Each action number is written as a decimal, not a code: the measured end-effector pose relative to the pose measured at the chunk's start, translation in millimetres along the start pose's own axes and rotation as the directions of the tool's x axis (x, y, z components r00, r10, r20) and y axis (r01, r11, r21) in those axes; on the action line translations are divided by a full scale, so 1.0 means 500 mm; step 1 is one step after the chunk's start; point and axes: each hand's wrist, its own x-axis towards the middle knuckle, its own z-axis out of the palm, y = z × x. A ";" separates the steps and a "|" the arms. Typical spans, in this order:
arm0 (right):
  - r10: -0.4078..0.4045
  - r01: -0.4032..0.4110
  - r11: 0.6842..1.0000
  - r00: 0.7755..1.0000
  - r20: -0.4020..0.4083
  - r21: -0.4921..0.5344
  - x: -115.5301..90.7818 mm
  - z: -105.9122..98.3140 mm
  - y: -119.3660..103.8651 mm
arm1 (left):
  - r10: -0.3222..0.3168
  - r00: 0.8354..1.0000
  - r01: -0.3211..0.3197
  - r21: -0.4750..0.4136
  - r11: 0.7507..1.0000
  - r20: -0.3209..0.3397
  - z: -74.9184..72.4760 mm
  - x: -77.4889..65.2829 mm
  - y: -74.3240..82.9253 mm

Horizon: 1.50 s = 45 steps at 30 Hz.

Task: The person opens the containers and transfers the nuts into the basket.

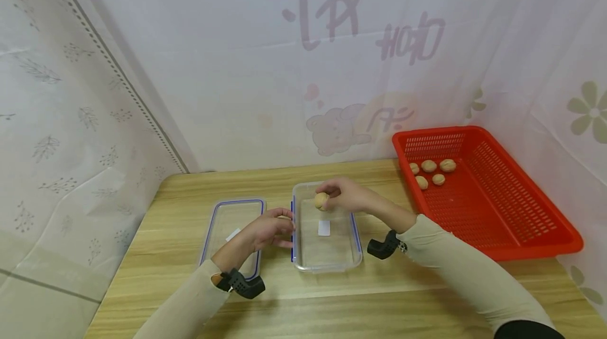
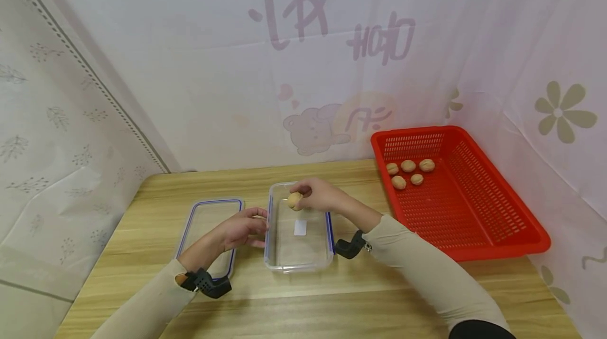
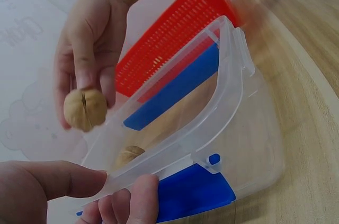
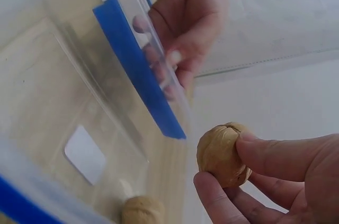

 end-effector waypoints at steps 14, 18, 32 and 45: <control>0.002 0.001 1.000 0.994 -0.107 0.022 -0.068 -0.105 0.008 | 0.014 1.000 -0.015 0.007 1.000 0.015 -0.003 -0.002 -0.004; -0.001 0.003 1.000 0.991 -0.132 0.012 -0.089 -0.139 0.018 | 0.012 1.000 -0.012 0.003 1.000 0.012 -0.004 -0.001 -0.005; 0.106 -0.114 0.993 0.956 -0.275 -0.013 -0.177 -0.256 0.041 | 0.002 1.000 -0.002 0.013 1.000 0.002 -0.002 0.001 0.000; 0.214 -0.227 0.974 0.909 -0.356 0.008 -0.224 -0.355 0.158 | 0.001 1.000 -0.001 0.007 1.000 -0.009 0.001 0.001 0.004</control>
